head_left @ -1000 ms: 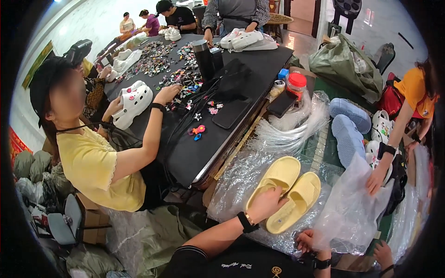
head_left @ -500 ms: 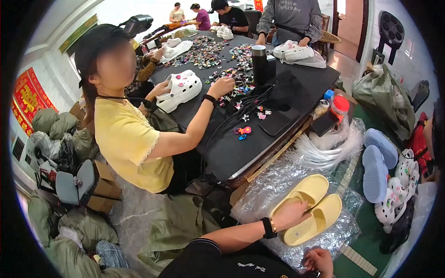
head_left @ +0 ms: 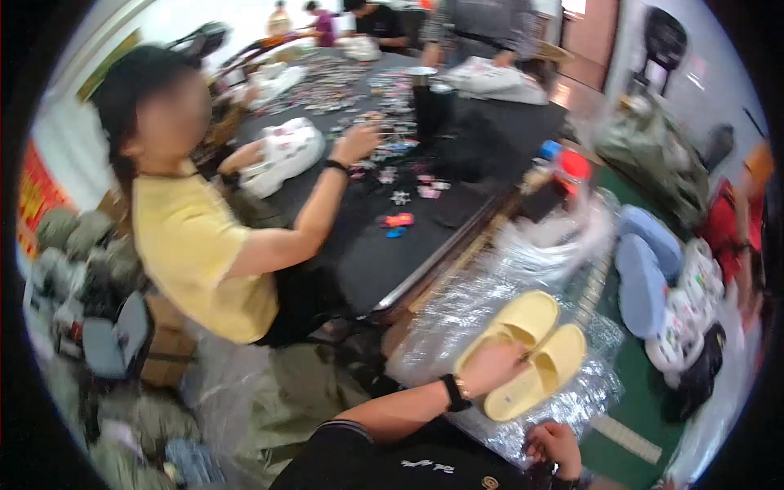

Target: Organizing, inspecting, and packaging various types of footwear including slides and clogs at a manufacturing station.

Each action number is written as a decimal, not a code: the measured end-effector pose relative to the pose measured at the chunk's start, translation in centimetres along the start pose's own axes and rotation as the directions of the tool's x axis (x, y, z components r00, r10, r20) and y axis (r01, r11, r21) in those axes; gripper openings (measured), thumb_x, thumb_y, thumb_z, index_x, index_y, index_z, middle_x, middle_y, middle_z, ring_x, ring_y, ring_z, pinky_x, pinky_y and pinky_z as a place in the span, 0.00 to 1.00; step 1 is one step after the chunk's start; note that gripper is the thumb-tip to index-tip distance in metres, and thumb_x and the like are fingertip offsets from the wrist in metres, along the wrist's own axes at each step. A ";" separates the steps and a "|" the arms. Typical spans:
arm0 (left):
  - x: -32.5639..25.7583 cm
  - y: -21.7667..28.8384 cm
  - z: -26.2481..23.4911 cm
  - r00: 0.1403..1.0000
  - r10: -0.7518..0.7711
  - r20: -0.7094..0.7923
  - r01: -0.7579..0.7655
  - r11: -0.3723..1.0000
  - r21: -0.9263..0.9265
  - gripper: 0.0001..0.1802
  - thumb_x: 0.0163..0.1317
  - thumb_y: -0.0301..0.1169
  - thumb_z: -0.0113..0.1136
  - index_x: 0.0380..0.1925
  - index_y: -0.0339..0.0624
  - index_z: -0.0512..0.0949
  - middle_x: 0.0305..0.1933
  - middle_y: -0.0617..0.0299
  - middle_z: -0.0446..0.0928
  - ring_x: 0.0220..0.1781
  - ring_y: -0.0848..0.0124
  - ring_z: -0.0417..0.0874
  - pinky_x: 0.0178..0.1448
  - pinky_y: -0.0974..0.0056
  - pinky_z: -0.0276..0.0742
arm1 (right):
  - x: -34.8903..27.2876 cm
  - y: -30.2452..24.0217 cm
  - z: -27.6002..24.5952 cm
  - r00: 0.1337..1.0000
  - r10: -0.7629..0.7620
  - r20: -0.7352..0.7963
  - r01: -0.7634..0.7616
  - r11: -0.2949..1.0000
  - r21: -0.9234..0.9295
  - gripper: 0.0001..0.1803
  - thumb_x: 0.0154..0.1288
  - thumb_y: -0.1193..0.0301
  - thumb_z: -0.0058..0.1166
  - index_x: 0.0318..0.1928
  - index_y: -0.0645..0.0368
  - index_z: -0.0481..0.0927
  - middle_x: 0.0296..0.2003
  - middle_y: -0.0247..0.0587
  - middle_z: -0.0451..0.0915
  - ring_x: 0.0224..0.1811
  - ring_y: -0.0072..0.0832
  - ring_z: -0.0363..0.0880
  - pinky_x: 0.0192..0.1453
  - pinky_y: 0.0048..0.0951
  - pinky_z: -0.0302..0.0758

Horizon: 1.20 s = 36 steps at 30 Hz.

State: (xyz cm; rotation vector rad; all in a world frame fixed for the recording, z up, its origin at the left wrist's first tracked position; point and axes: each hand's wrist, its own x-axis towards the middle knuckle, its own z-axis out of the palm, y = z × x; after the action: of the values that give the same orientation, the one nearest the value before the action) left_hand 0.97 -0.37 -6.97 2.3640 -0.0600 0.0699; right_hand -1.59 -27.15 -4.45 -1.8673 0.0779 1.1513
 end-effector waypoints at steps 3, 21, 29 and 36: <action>0.5 0.8 -0.9 0.999 -0.021 0.034 0.019 0.999 0.043 0.13 0.62 0.38 0.58 0.40 0.42 0.80 0.31 0.51 0.81 0.35 0.55 0.82 0.39 0.54 0.77 | -0.2 -0.1 0.0 1.000 -0.015 0.025 0.015 1.000 -0.005 0.17 0.69 0.59 0.51 0.32 0.60 0.80 0.20 0.33 0.79 0.17 0.18 0.75 0.19 0.21 0.70; 1.0 -0.6 -0.8 0.995 -0.020 0.095 0.017 0.999 0.035 0.23 0.61 0.34 0.59 0.50 0.25 0.76 0.23 0.48 0.73 0.23 0.58 0.75 0.30 0.58 0.69 | 0.6 1.6 1.0 0.960 -0.275 -0.043 0.276 0.961 0.015 0.22 0.71 0.58 0.45 0.28 0.64 0.78 0.16 0.37 0.76 0.13 0.23 0.74 0.17 0.27 0.72; 1.2 -1.1 -2.2 0.958 0.012 0.286 -0.058 0.986 0.154 0.25 0.56 0.39 0.66 0.40 0.26 0.73 0.23 0.45 0.73 0.26 0.53 0.77 0.32 0.54 0.72 | 0.9 2.3 2.7 0.890 -0.420 -0.176 0.400 0.906 -0.138 0.18 0.65 0.63 0.48 0.25 0.65 0.78 0.17 0.39 0.78 0.15 0.28 0.77 0.19 0.29 0.73; 2.8 -0.2 -1.7 0.936 0.073 0.344 -0.158 0.961 0.226 0.27 0.60 0.44 0.59 0.45 0.27 0.70 0.42 0.31 0.77 0.47 0.38 0.77 0.49 0.46 0.73 | -4.2 2.2 0.1 0.728 -0.478 -0.491 0.397 0.878 -0.267 0.17 0.61 0.60 0.53 0.36 0.63 0.82 0.28 0.50 0.82 0.28 0.37 0.83 0.36 0.38 0.78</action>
State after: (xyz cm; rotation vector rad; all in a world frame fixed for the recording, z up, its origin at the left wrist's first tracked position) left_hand 3.73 0.91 -5.69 2.6002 -0.3763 -0.2827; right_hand -5.05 -29.90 -2.85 -2.1431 -0.1319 0.2761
